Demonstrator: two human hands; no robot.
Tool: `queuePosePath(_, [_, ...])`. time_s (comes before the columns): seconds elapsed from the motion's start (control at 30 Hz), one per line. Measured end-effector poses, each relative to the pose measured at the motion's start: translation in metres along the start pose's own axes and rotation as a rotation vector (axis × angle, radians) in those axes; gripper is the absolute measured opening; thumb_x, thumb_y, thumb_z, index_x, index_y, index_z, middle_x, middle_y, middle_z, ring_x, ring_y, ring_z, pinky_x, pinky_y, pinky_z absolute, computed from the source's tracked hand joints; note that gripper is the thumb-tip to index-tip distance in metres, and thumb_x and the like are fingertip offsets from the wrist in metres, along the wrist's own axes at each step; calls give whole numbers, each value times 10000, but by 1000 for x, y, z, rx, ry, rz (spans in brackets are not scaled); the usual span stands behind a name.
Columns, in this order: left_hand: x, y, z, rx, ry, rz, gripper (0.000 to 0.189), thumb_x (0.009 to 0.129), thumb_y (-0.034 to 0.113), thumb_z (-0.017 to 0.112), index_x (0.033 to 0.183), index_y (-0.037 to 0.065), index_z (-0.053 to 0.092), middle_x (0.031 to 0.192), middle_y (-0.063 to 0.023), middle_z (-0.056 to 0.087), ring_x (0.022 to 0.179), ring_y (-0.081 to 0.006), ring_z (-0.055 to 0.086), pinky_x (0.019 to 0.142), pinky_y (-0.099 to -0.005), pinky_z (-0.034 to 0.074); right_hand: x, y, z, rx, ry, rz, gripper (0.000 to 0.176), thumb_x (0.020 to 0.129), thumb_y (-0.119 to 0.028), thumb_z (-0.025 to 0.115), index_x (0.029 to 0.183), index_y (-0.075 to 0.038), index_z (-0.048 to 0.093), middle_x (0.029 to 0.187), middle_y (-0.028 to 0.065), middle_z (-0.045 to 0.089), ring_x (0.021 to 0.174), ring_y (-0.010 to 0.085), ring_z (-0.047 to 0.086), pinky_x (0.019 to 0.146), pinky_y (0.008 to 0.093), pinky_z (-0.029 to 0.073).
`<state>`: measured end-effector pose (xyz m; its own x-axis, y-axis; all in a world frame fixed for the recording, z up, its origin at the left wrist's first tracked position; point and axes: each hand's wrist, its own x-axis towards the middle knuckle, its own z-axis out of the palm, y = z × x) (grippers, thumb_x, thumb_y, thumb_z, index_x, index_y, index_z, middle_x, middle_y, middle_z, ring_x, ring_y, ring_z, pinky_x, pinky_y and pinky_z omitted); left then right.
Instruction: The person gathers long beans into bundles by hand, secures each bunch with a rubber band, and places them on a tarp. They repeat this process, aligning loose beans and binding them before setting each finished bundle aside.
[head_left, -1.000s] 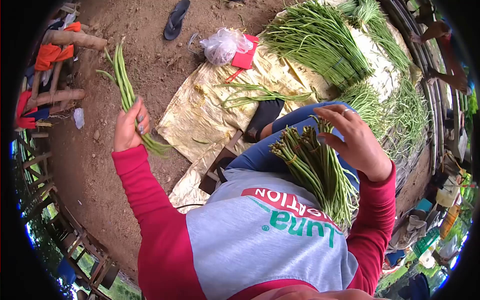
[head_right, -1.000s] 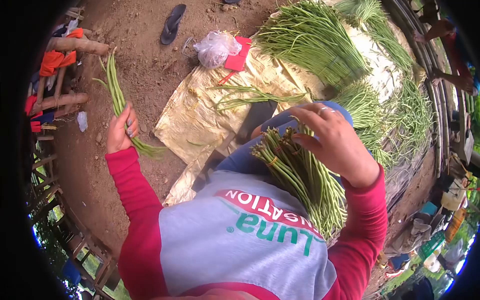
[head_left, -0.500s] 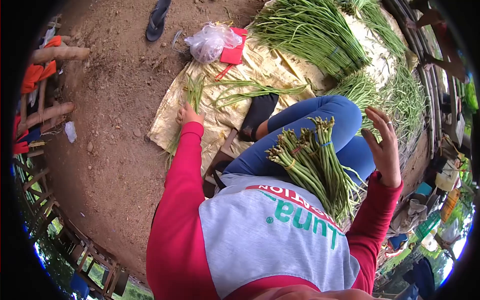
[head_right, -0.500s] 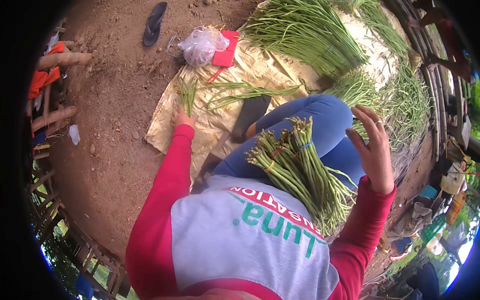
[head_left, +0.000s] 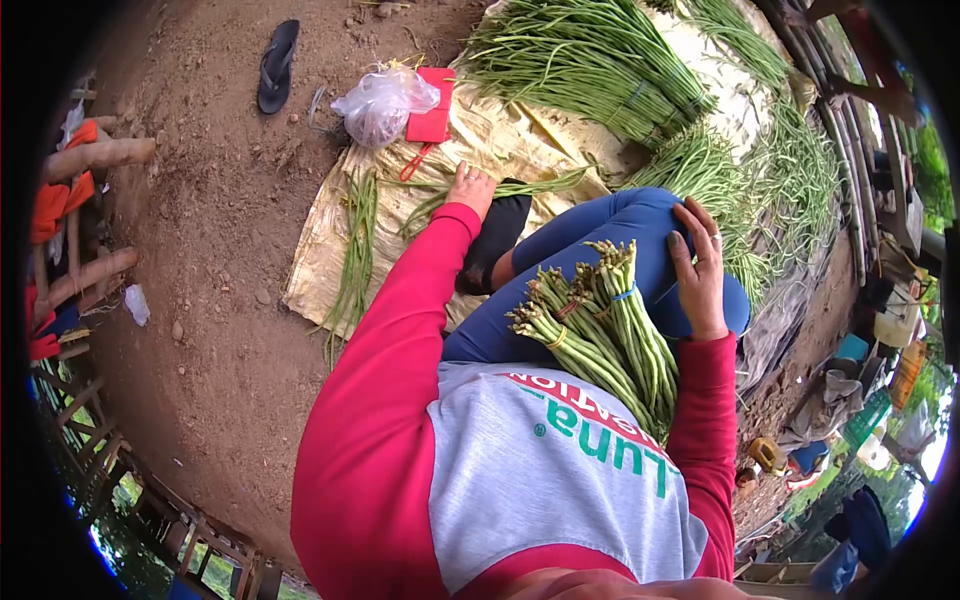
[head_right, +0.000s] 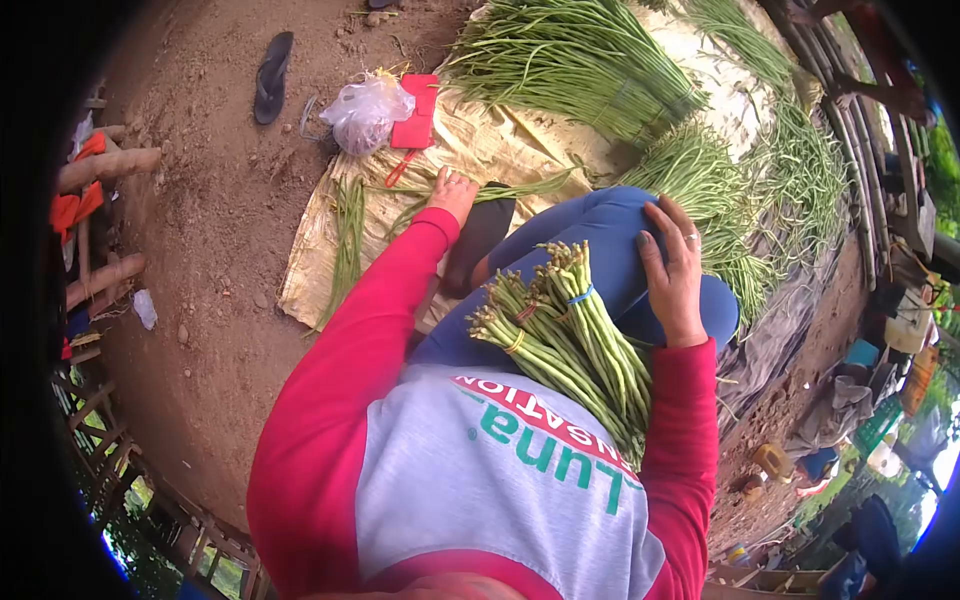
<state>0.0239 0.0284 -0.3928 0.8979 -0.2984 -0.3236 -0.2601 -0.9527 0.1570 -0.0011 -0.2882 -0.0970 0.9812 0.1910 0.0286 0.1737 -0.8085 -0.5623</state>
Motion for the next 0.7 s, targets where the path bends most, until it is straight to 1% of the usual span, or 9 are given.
queuePosePath(0.03, [5,0,-7,79,-140,19,328,909,82,505,1205,130,640,1267,-96,620,1318,-274,476,1206,-519,199,-1,4,3,18,10,14,350,973,-194,615,1298,-63,633,1437,155,522,1344,333,464,1130,431,346])
queuePosePath(0.07, [5,1,-6,75,-24,36,240,891,86,528,1079,123,673,1188,-104,662,1232,-263,533,1197,-501,223,-2,7,7,47,26,31,350,975,-204,610,1297,-69,635,1445,153,513,1351,332,453,1137,434,333])
queuePosePath(0.17, [8,0,-4,-3,30,29,210,875,108,556,1052,110,670,1116,-118,691,1187,-278,566,1164,-470,277,-2,19,16,168,67,81,357,969,-229,622,1291,-77,639,1443,155,502,1338,336,464,1118,428,368])
queuePosePath(0.2, [13,-5,3,-57,67,35,173,862,123,569,1003,88,662,1024,-134,712,1133,-303,605,1077,-441,376,-1,19,14,173,57,97,365,963,-243,635,1289,-78,640,1440,157,498,1331,333,471,1097,421,400])
queuePosePath(0.37, [32,6,-38,-197,100,-135,246,843,156,588,1063,81,670,1028,-186,696,988,-383,668,880,-496,520,0,23,11,111,48,39,427,932,-274,670,1300,-61,625,1429,187,500,1306,375,482,1080,456,424])
queuePosePath(0.43, [33,21,-80,-387,196,38,266,859,158,578,1102,73,643,1107,-225,640,1011,-432,627,892,-515,509,5,14,3,124,16,60,494,910,-293,685,1337,-66,587,1436,186,497,1344,377,453,1120,486,379])
queuePosePath(0.57, [47,83,-203,-548,323,444,291,840,58,554,1127,46,594,1082,-218,600,987,-438,586,846,-504,488,33,-2,-7,-198,140,-284,547,869,-261,679,1378,-109,547,1451,162,495,1406,338,410,1202,532,240])
queuePosePath(0.63, [71,108,-242,-728,199,623,257,844,17,573,1100,14,593,1045,-209,605,960,-417,596,797,-493,480,50,-4,-12,-391,237,-387,513,892,-207,611,1391,-115,533,1428,168,509,1393,328,434,1209,535,229])
queuePosePath(0.7, [58,153,-309,-669,175,724,281,871,12,620,1148,-30,601,1157,-215,606,1031,-387,615,853,-436,501,60,-6,-29,-461,418,-312,570,893,-184,618,1444,-143,475,1350,121,570,1320,308,509,1193,518,270])
